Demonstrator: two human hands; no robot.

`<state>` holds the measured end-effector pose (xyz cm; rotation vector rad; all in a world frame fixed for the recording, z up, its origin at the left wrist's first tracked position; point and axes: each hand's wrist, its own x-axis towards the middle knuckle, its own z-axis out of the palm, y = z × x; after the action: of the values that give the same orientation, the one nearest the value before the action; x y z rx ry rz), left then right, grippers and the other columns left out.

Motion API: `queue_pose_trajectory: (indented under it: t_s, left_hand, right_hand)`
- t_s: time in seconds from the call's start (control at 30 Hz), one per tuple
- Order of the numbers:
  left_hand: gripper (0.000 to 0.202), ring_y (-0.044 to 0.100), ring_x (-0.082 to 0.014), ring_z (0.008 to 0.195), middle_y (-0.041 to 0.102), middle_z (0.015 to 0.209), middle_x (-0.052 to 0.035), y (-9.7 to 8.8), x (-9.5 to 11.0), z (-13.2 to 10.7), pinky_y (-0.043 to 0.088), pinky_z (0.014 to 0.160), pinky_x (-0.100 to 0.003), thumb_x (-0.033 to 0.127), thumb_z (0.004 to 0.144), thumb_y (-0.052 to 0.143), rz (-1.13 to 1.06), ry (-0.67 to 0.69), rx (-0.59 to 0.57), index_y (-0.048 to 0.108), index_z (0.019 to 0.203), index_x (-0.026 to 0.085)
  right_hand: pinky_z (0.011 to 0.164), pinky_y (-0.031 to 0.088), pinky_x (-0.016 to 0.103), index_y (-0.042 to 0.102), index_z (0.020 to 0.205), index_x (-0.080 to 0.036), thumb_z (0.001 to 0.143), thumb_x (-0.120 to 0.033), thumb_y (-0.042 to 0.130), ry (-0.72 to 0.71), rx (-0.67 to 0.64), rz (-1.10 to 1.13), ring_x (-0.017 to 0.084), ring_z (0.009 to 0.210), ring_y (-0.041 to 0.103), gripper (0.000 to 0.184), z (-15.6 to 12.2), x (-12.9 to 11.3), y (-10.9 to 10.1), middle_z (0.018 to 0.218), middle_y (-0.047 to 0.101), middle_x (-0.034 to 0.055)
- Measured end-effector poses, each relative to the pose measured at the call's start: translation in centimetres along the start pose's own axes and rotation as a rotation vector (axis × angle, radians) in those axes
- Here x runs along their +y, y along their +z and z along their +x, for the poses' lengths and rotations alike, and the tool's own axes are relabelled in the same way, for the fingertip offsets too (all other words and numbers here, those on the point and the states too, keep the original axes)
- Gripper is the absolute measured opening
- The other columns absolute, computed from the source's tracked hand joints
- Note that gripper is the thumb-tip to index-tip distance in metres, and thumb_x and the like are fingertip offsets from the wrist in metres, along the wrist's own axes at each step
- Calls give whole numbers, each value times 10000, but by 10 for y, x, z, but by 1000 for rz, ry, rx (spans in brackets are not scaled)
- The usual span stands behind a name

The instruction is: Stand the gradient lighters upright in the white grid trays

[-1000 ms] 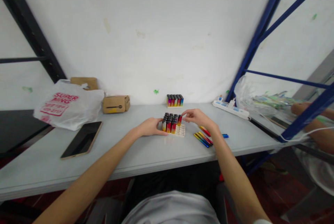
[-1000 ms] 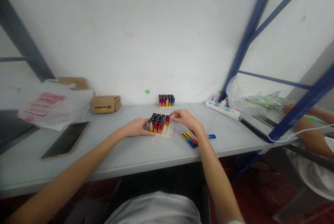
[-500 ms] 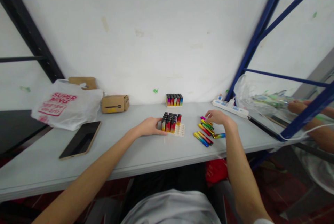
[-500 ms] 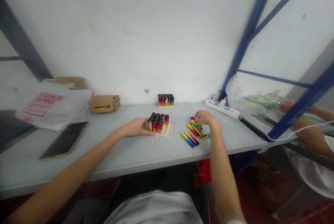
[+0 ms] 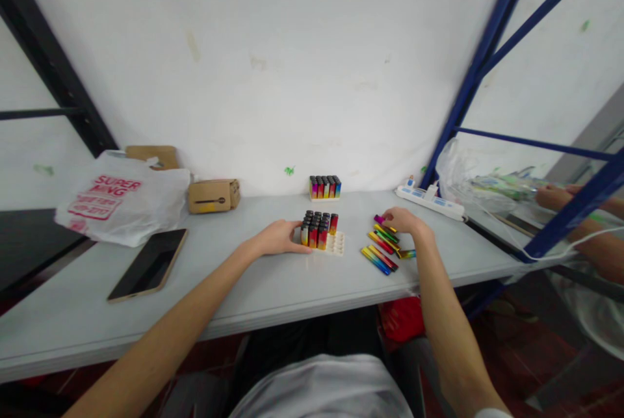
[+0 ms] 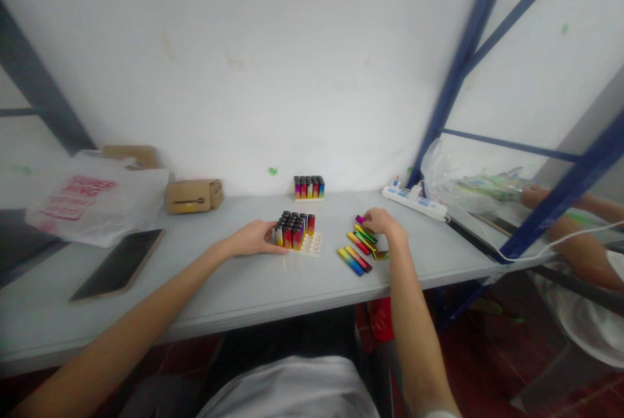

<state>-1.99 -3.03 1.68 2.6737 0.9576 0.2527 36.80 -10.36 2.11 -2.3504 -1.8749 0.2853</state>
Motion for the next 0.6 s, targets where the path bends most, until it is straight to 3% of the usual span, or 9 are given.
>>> queue_pose_trajectory:
  t_s: [0.1,0.2,0.3,0.4,0.5,0.6]
  left_hand:
    - [780,579,-208,611,606,670,6,0,0,0,306,523,-271,842,669,624,-7,4,0,650,1098,192]
    - [769,585,-207,617,600,668,10,-1,0,-1,311,523,-268,835,671,630,-16,4,-1,650,1098,195]
    - [768,592,-208,622,606,673,9,0,0,0,310,525,-266,825,668,642,-25,-1,0,649,1108,195]
    - [785,590,-207,617,611,679,7,0,0,0,309,525,-267,832,667,639,-28,-2,1,646,1122,193]
    - [794,582,-206,612,616,690,3,0,1,0,308,522,-268,841,667,633,-21,-4,2,647,1119,188]
    - [791,580,-203,613,618,694,2,0,1,-1,310,522,-268,842,665,632,-25,-9,-2,648,1108,186]
  right_hand:
    - [729,484,266,716,975,-125,854,-235,646,-67,79,62,234,895,686,178,0,-1,-1,1046,745,161]
    - [713,494,272,611,1116,-129,913,-283,571,-201,125,379,176,801,655,258,-4,-11,-2,1092,727,154]
    - [632,487,281,477,1240,-161,960,-386,503,-396,38,780,139,658,580,360,-12,-31,-3,977,742,110]
    - [685,508,315,414,1331,-202,937,-456,558,-554,-68,1038,143,702,590,490,-21,-55,-6,1007,723,98]
    - [724,512,328,438,1355,-232,895,-449,634,-619,-145,1173,143,753,597,545,-24,-74,-7,1081,673,90]
    - [551,414,249,545,1166,-222,887,-492,633,-590,-131,1272,91,563,448,398,-22,-89,-3,800,576,-10]
